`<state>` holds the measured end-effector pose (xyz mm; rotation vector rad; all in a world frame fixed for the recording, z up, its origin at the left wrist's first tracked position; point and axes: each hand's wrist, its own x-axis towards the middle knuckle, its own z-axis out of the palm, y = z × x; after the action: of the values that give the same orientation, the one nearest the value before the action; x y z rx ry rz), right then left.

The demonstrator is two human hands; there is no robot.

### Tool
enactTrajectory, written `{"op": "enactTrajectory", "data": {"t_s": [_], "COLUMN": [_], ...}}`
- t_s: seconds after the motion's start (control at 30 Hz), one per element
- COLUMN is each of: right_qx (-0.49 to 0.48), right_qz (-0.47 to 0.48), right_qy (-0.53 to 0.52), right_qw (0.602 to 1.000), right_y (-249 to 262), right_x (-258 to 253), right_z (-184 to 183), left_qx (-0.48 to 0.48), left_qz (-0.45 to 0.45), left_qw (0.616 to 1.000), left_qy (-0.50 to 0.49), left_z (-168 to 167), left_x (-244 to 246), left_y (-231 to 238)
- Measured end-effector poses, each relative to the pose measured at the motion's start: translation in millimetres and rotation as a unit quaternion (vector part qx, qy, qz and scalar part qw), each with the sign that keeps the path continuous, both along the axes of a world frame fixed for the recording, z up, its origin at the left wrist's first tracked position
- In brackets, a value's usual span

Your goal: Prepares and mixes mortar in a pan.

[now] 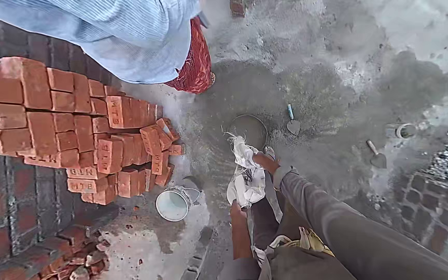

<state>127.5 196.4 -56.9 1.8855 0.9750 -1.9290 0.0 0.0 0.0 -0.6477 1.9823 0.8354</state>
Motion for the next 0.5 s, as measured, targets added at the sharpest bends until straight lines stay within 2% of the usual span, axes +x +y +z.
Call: {"op": "enactTrajectory", "data": {"t_s": [0.07,0.13,0.27,0.3,0.43,0.5], "right_qx": [0.009,0.022,0.046,0.041,0.022,0.044], "right_qz": [0.037,0.061,0.105,0.132,0.229,0.252], "right_qy": [0.004,-0.009,-0.051,-0.049,0.026,0.026], "right_qw": [0.999,0.998,0.992,0.989,0.973,0.966], "right_y": [7.9,13.3,25.5,21.3,-3.0,3.9], "right_x": [-5.9,-4.4,0.6,-5.3,-46.4,-42.8], "right_z": [-5.5,-23.0,-56.4,-52.1,8.5,3.9], "left_qx": [0.020,0.028,0.073,0.079,0.074,0.059], "left_qz": [0.047,0.088,0.102,0.108,0.128,0.114], "left_qw": [0.999,0.996,0.992,0.991,0.989,0.992], "left_qy": [0.007,0.005,0.004,0.000,-0.005,-0.010], "left_z": [6.7,27.6,69.2,75.5,78.4,78.6], "left_x": [8.4,14.2,18.8,18.3,12.0,19.7], "left_y": [7.5,14.2,21.1,19.8,21.3,21.5]}}
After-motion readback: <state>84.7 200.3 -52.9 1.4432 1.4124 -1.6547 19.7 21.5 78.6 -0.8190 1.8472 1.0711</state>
